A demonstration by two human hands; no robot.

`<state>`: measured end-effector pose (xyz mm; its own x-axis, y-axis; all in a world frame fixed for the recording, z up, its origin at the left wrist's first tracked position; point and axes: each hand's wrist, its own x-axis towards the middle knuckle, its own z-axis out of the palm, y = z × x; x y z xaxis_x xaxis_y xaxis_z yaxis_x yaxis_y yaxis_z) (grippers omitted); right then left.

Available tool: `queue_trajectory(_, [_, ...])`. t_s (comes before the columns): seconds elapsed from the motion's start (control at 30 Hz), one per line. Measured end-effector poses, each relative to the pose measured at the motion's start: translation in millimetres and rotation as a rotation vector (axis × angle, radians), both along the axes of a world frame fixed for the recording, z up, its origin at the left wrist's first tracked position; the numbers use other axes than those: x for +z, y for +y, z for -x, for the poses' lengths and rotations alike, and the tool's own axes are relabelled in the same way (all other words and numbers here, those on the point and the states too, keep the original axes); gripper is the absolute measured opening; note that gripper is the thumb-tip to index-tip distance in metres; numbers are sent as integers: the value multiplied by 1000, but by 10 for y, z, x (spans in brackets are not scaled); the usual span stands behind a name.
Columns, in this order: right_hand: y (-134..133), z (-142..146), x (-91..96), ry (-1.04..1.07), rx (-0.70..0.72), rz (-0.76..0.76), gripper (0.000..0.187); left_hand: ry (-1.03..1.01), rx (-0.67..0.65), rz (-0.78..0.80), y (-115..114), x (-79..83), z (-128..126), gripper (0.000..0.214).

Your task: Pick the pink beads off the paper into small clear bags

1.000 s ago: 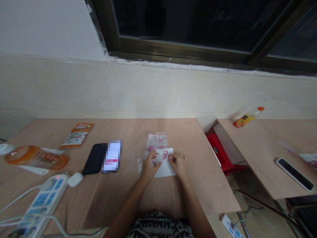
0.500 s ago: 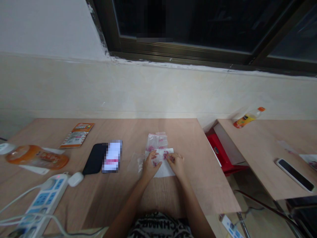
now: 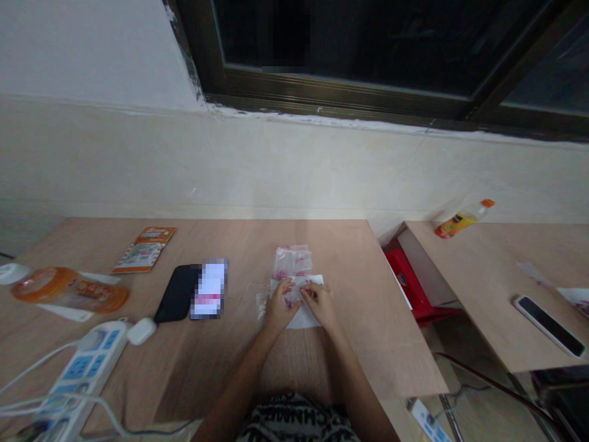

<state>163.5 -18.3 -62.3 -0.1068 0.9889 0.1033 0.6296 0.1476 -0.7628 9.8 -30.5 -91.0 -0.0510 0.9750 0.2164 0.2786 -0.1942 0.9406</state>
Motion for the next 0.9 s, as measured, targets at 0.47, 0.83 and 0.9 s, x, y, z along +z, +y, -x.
queue_trajectory(0.47, [-40, -57, 19, -30, -28, -28, 32, -313, 13, 137, -13, 75, 80, 40])
queue_trajectory(0.83, [-85, -223, 6, -227, -130, -14, 18, -320, 74, 147, 39, -16, 78, 37])
queue_trajectory(0.9, [-103, -207, 17, -232, -131, -15, 18, -264, 79, 140, 42, -12, 75, 34])
